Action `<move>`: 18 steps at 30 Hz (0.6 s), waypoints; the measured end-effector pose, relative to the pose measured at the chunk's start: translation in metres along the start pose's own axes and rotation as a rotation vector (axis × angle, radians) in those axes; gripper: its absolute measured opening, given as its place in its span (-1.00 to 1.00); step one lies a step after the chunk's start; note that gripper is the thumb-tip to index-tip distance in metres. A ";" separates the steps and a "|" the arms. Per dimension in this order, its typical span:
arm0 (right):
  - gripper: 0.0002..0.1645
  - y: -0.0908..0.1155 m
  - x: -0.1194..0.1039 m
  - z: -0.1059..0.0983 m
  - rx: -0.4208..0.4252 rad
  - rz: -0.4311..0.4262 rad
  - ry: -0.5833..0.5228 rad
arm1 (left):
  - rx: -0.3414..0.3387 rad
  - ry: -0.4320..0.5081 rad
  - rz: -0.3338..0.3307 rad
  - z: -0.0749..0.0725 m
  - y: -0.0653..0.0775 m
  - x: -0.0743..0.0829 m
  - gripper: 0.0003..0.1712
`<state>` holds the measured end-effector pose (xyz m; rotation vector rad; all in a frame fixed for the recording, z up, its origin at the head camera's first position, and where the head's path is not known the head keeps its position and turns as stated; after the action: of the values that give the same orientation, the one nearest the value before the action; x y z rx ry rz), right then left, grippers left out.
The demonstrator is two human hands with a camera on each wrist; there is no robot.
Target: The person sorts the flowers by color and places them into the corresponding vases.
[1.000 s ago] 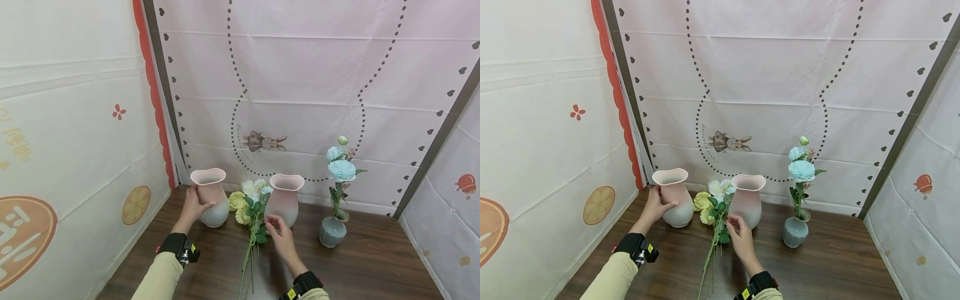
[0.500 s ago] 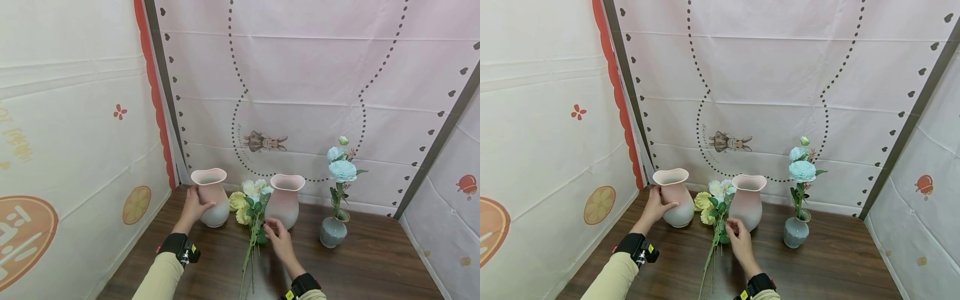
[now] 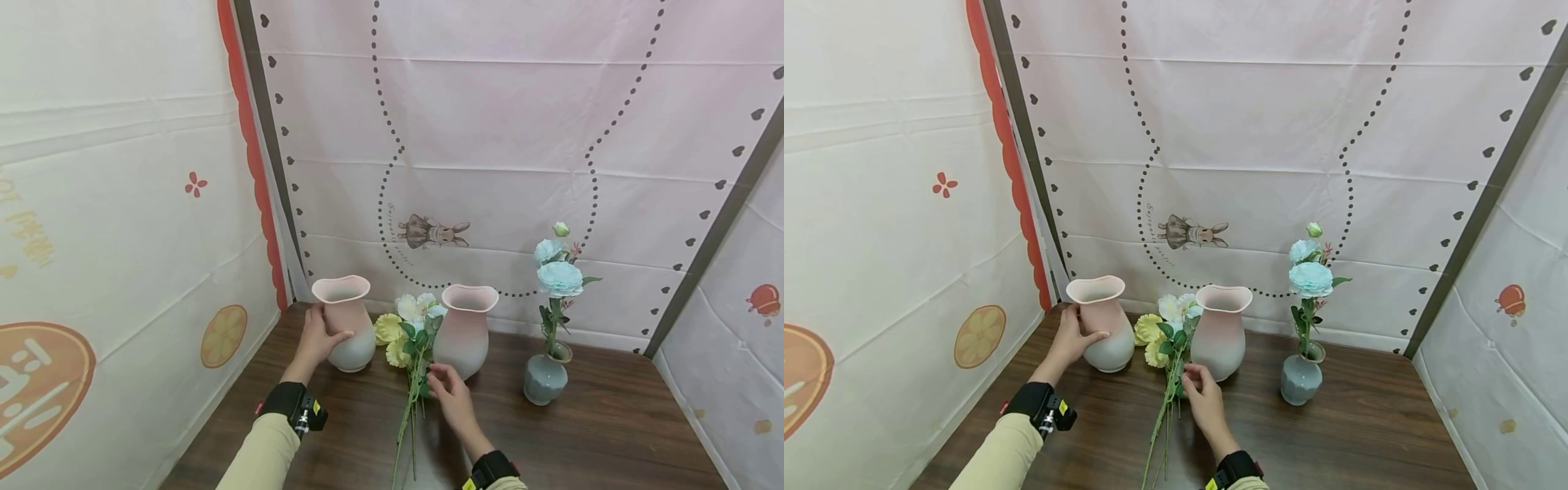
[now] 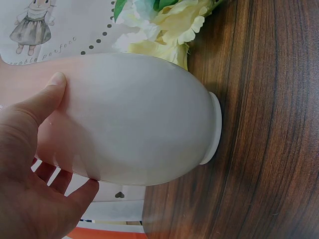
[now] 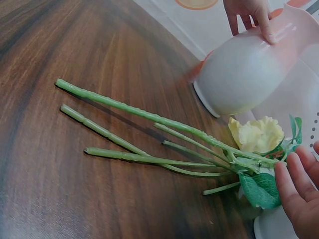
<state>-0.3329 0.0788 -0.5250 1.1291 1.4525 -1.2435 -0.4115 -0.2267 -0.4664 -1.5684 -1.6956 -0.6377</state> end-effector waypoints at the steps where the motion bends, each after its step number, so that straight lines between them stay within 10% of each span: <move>1: -0.58 0.000 0.002 0.001 -0.001 0.008 -0.008 | 0.000 -0.001 -0.002 0.000 0.000 0.000 0.12; 18: -0.55 0.008 0.026 0.018 -0.045 0.104 -0.101 | 0.000 -0.001 0.001 0.001 0.000 -0.002 0.12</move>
<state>-0.3288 0.0641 -0.5540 1.0821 1.3242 -1.1729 -0.4120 -0.2269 -0.4684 -1.5695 -1.6950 -0.6362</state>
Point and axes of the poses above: each hand's wrist, its own y-axis away from the middle knuckle, its own z-axis out of the palm, x = y × z, the point moved 7 cm from there along -y, towards the middle knuckle, and after that the axes turned 1 degree about -x, right-handed, at the moved point
